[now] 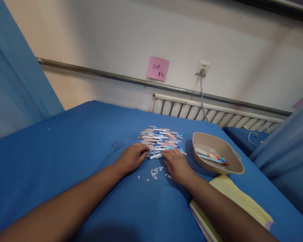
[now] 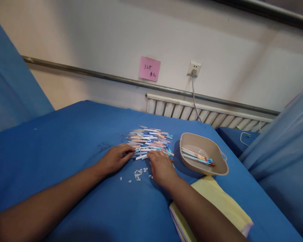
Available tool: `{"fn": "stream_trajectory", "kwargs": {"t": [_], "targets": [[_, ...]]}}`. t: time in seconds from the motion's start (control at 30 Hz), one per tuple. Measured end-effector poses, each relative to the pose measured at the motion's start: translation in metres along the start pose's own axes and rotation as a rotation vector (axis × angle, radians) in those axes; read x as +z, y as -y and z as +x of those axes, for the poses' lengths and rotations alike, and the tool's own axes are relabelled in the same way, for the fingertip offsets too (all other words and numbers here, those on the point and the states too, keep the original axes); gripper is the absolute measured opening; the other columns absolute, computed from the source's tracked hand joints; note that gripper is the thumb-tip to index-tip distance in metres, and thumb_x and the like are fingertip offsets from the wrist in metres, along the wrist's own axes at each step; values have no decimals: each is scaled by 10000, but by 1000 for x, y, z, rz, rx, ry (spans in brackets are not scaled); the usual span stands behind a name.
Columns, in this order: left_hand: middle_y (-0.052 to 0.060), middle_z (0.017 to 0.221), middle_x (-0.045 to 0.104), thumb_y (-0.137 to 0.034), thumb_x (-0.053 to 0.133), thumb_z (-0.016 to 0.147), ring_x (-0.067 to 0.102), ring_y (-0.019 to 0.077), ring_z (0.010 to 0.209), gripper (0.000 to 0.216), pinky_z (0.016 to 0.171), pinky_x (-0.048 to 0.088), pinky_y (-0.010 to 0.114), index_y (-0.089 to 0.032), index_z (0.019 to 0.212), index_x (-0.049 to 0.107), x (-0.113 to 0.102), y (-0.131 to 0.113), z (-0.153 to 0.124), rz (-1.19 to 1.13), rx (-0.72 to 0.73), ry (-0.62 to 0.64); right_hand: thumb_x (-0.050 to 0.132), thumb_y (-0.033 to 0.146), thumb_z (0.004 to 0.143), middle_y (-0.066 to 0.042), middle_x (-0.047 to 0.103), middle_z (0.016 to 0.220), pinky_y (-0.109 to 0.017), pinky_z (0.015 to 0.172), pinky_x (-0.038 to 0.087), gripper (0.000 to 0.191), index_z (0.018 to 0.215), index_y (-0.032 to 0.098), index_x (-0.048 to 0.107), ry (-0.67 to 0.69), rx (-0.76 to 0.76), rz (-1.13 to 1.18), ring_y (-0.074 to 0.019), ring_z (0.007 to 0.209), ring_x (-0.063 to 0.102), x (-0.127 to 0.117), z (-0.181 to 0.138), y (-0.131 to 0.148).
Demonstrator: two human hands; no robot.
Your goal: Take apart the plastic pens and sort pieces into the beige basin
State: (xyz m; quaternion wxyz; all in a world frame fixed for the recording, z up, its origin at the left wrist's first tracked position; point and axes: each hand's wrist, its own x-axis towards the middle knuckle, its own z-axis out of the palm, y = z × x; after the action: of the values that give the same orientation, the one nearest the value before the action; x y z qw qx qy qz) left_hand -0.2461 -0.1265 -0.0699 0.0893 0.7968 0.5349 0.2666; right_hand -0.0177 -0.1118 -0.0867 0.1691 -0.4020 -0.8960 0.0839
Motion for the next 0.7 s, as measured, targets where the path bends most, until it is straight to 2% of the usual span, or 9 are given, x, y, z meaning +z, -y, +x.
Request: {"fn": "stream_trajectory", "kwargs": {"t": [0.23,0.43,0.7], "targets": [[45,966,681,-232,479,866,601,184,925,192,849,445,288,-194,953,646,2,2,-1,-13,-6,19,468,178,891,-76,576,1209,-360,964,333,311,1183,215,572,37,33,-52,-226,1122,471,4,2,4],[46,944,668,-213,472,872,595,177,917,198,849,440,276,-193,960,648,2,-4,-3,-25,49,59,490,240,900,-74,597,1075,-338,940,343,233,1099,222,610,93,36,-66,-216,1053,498,-5,-4,-4],[43,924,672,-232,475,881,595,174,891,189,826,441,270,-197,945,650,3,-7,-3,-28,52,99,464,246,913,-70,616,1012,-337,941,328,215,1063,220,616,119,1,-116,-216,1021,504,-11,-5,-12]]}}
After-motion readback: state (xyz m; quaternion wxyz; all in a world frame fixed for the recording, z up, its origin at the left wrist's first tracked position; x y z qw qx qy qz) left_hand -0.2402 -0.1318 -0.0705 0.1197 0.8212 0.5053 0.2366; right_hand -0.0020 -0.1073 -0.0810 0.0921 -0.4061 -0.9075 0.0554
